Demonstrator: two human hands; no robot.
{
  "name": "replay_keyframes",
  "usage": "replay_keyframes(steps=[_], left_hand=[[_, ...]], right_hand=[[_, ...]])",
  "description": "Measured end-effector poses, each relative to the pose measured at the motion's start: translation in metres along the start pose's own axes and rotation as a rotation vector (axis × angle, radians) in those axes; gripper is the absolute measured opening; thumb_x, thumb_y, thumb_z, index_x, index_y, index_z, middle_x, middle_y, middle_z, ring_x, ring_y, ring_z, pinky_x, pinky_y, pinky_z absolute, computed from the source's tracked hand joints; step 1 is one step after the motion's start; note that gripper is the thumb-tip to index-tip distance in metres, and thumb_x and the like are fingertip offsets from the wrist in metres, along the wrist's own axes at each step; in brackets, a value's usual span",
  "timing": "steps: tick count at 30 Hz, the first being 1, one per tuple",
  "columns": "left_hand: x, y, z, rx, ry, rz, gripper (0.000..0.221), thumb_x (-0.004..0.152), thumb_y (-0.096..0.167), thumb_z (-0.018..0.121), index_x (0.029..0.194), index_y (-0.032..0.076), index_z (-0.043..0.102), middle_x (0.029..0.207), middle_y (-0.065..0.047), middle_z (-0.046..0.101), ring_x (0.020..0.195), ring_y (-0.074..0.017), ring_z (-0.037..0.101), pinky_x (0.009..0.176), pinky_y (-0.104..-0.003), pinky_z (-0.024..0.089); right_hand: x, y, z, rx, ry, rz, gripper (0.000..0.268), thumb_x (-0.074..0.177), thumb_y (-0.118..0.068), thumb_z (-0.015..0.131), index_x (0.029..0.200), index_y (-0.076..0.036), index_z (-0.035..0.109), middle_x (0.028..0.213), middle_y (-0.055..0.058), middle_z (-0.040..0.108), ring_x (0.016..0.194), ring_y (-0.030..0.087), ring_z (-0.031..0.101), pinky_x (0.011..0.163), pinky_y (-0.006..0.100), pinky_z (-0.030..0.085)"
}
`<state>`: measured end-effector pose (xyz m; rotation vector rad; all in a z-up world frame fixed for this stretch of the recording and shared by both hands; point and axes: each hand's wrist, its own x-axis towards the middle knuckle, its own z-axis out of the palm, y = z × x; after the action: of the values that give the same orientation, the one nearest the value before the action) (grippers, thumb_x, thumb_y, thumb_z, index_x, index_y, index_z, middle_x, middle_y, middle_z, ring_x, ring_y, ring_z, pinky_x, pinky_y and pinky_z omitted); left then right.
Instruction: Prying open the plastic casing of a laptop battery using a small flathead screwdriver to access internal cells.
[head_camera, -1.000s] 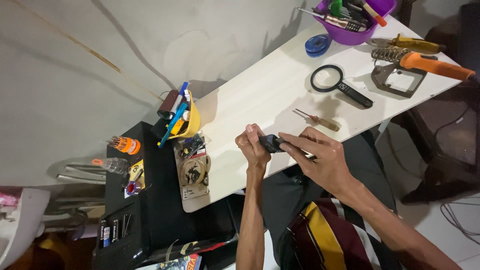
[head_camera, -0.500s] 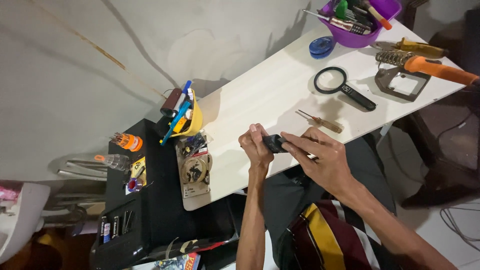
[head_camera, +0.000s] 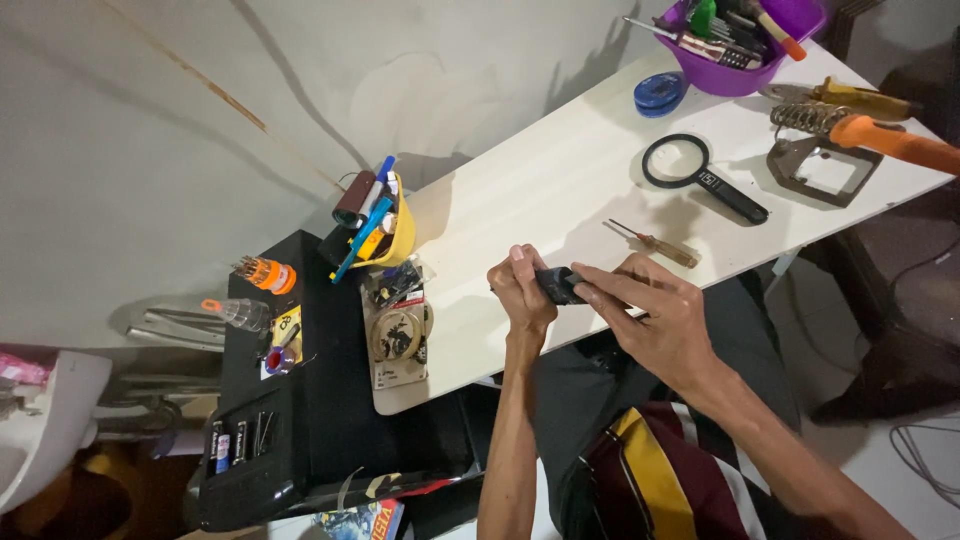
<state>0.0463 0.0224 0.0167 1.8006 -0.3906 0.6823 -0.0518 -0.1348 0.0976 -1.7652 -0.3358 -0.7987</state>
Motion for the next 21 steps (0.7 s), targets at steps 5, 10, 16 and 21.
replay_keyframes(steps=[5, 10, 16, 21], left_hand=[[0.0, -0.001, 0.0, 0.007, 0.004, -0.007, 0.063, 0.108, 0.035, 0.03, 0.051, 0.014, 0.046, 0.039, -0.004, 0.042, 0.037, -0.0158, 0.039, 0.046, -0.025, 0.038], [-0.003, -0.009, 0.002, -0.03, 0.022, -0.018, 0.062, 0.108, 0.035, 0.031, 0.051, 0.014, 0.047, 0.039, -0.002, 0.042, 0.039, -0.0137, 0.038, 0.046, -0.024, 0.036], [0.0, -0.004, -0.001, -0.017, 0.015, -0.022, 0.066, 0.108, 0.039, 0.029, 0.05, 0.014, 0.045, 0.038, -0.004, 0.041, 0.037, -0.0158, 0.038, 0.045, -0.025, 0.036], [0.0, -0.003, -0.001, -0.011, 0.012, -0.025, 0.066, 0.108, 0.039, 0.029, 0.05, 0.014, 0.046, 0.038, -0.005, 0.041, 0.038, -0.0165, 0.038, 0.045, -0.026, 0.036]], right_hand=[[0.001, -0.001, 0.0, 0.004, 0.004, -0.007, 0.017, 0.093, -0.003, 0.076, 0.109, -0.006, 0.081, 0.067, 0.01, 0.063, 0.048, 0.014, 0.054, 0.042, 0.025, 0.036], [0.001, -0.001, 0.0, 0.014, 0.008, -0.013, 0.016, 0.094, -0.002, 0.074, 0.109, -0.004, 0.08, 0.067, 0.012, 0.062, 0.048, 0.015, 0.054, 0.044, 0.025, 0.037], [-0.001, 0.005, 0.004, 0.082, 0.014, -0.008, 0.02, 0.09, 0.001, 0.076, 0.109, -0.006, 0.081, 0.065, 0.01, 0.061, 0.049, 0.011, 0.053, 0.046, 0.023, 0.04], [0.001, 0.005, 0.003, 0.08, -0.002, -0.011, 0.019, 0.088, 0.001, 0.078, 0.106, -0.006, 0.082, 0.065, 0.01, 0.062, 0.05, 0.013, 0.056, 0.045, 0.025, 0.041]])
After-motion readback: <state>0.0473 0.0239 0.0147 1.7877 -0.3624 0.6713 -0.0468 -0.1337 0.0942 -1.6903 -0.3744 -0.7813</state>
